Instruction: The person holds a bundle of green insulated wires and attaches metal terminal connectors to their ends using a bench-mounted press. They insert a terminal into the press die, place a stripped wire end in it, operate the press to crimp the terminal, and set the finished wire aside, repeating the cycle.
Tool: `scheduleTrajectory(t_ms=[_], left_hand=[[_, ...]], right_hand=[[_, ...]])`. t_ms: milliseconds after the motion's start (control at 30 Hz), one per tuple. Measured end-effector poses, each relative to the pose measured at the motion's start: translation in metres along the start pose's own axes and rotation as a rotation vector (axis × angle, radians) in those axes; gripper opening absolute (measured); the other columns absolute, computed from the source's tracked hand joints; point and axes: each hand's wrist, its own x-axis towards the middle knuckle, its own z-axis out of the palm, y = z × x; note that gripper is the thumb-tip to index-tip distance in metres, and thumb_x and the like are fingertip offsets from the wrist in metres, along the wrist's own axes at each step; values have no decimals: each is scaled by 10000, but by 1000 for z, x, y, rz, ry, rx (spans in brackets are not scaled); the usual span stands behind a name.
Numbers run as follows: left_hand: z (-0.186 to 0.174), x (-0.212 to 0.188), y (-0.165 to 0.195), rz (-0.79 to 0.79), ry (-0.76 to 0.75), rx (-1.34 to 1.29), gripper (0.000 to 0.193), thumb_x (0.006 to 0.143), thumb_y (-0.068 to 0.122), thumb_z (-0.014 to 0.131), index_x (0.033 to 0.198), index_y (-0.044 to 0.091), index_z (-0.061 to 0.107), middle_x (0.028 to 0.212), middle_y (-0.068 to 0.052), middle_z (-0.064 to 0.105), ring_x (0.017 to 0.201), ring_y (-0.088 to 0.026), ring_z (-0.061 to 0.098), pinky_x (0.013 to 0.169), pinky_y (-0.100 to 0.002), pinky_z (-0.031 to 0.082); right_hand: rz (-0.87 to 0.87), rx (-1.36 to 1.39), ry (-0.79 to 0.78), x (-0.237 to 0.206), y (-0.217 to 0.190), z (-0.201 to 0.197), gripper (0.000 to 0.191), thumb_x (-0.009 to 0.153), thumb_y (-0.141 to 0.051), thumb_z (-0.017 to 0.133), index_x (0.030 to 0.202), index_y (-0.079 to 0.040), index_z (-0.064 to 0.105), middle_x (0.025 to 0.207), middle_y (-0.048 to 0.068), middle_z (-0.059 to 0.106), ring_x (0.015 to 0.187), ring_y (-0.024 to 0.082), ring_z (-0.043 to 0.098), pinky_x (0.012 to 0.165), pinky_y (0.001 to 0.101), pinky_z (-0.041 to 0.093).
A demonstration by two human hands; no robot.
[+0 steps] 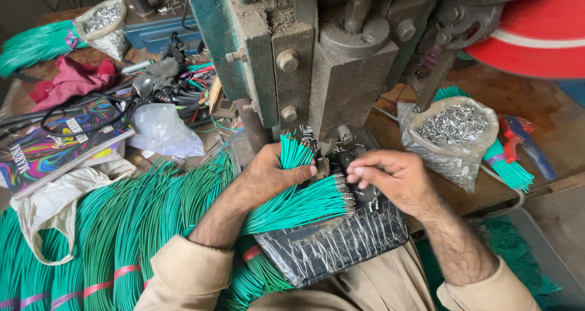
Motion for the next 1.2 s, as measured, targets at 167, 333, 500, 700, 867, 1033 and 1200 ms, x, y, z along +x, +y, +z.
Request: scheduleTrajectory(t_ms=[167,333,500,700,867,1033,1200], left_hand=[[-3,0,-2,-31,-5,-9,192,907,208,753,955,22,757,811,-14,742,760,-98,675,703,-283,567],[-2,1,-3,22,-39,-39,177,903,184,773,929,10,749,817,-17,741,779,-93,680,732,-282,570],[-1,1,-1,13,-24,-42,173,918,184,754,929,12,743,809,-15,733,764,-97,673,717,-287,566],[0,-3,6,-45,29,50,194,906,200,735,969,16,740,789,-19,733,746,-92,670,700,-279,558],[1,-2,7,-46,41,59,208,916,197,718,972,-1,746,784,-31,737,733,-101,677,688,-288,563],[0,-2,8,-32,38,51,214,916,202,718,988,2,744,790,-28,736,738,-98,675,689,-287,562],[0,-3,9,-38,34,48,216,918,208,717,989,5,741,783,-24,724,736,-96,666,682,-288,558]], right_hand=[[46,-725,-39,-19,-15,-28,162,818,-115,794,970,-60,792,992,55,741,937,166,715,829,326,563],[-184,-592,0,-16,10,-20,126,829,-99,771,935,-32,752,1011,38,750,979,158,707,872,317,557],[-22,-110,96,2,39,-12,78,1012,-58,638,1069,-7,654,979,73,700,912,126,651,813,274,551],[-67,-5,96,17,30,7,150,1009,-30,616,1117,29,702,1000,115,739,926,157,702,858,300,584],[-146,-13,40,23,20,29,143,1011,-63,617,1099,30,681,1021,89,772,963,131,733,893,282,602],[-86,-181,82,31,21,32,140,942,-87,721,1020,25,748,946,63,786,899,107,718,803,257,580],[-81,-206,102,32,24,29,147,910,-103,756,1010,2,781,906,47,802,855,85,713,772,240,574]])
